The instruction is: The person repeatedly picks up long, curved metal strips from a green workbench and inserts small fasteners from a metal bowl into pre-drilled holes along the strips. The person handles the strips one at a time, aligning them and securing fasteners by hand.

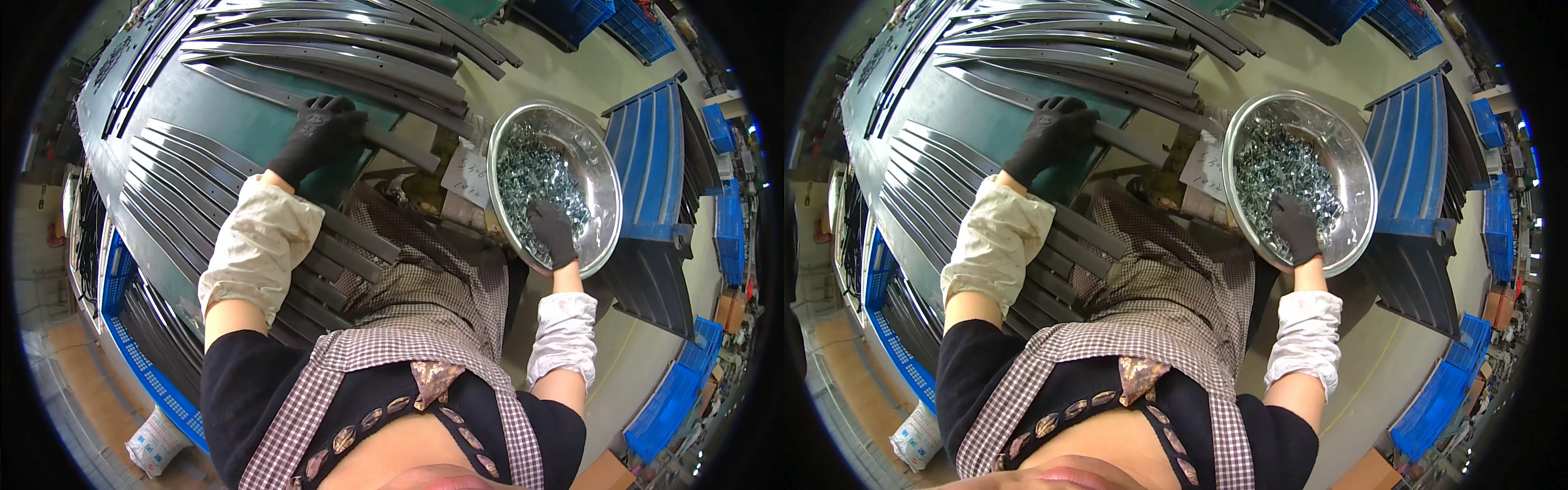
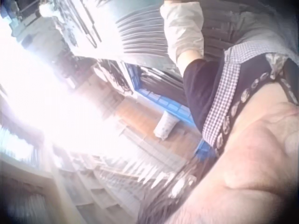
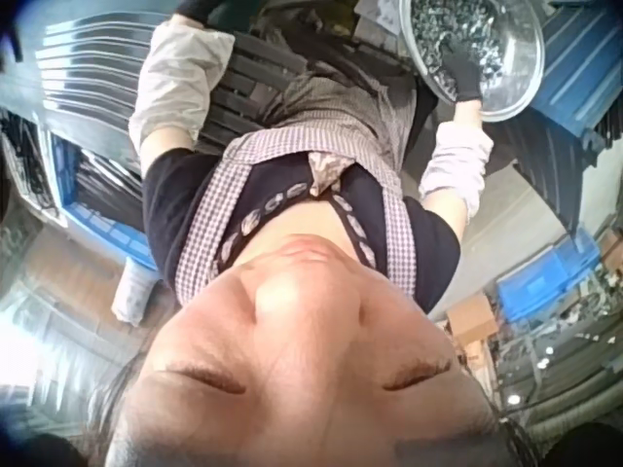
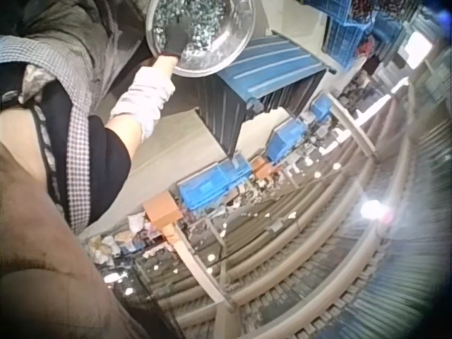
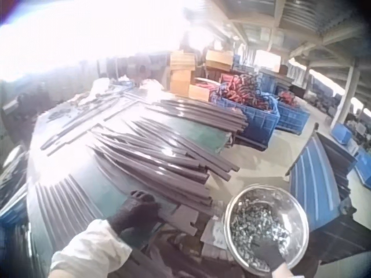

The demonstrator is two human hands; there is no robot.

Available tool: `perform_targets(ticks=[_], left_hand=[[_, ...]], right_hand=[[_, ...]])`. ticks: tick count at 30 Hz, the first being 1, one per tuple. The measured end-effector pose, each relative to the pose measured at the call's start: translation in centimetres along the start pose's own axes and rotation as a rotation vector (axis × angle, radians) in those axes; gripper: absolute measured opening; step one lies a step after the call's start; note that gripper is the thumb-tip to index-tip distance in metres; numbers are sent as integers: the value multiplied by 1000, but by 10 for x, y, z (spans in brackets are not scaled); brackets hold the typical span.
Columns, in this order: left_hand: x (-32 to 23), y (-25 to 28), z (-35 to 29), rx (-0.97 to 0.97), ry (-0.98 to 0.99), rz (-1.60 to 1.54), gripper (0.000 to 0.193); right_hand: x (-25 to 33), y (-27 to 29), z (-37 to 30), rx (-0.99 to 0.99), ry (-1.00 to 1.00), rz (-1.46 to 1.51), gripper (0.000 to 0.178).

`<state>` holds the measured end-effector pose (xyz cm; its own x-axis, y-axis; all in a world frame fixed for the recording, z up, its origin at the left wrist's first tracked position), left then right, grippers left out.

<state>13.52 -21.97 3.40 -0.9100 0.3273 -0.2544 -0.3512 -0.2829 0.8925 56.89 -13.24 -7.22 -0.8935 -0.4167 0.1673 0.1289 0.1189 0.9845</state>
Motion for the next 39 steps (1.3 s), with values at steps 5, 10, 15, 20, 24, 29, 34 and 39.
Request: perform_targets(ticks=[5, 10, 15, 20, 24, 29, 34, 39], left_hand=[[-38, 10, -13, 9, -84, -150, 28], [-42, 4, -22, 49, 110, -375, 24], [-47, 8, -31, 30, 71, -478, 19], [-55, 13, -33, 46, -61, -486, 15], [-59, 12, -37, 128, -50, -537, 14], [-77, 26, -39, 48, -148, -357, 11], [-146, 20, -66, 262, 54, -813, 19], [-160, 5, -85, 320, 117, -694, 29]], right_hand=[[-4, 26, 5, 122, -74, 327, 23], [5, 37, -7, 93, 325, 419, 27], [-11, 24, -16, 459, -236, 933, 29], [32, 50, -10, 89, -113, 772, 21], [136, 78, -40, -6, 278, 707, 15], [223, 95, -84, -252, 583, 514, 23], [257, 92, -104, -121, 653, 404, 29], [251, 78, -97, -3, 493, 758, 28]])
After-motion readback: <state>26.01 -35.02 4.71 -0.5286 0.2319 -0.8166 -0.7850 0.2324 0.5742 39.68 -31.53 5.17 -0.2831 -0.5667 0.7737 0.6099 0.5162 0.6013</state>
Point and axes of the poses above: each hand's wrist, its own z-axis towards the middle knuckle, its own y-axis out of the back of the hand, x = y × z, the point moved 9 cm from there along z, towards the middle knuckle, and after that the axes turned 8 degrees about -z, right-handed, at the moved point
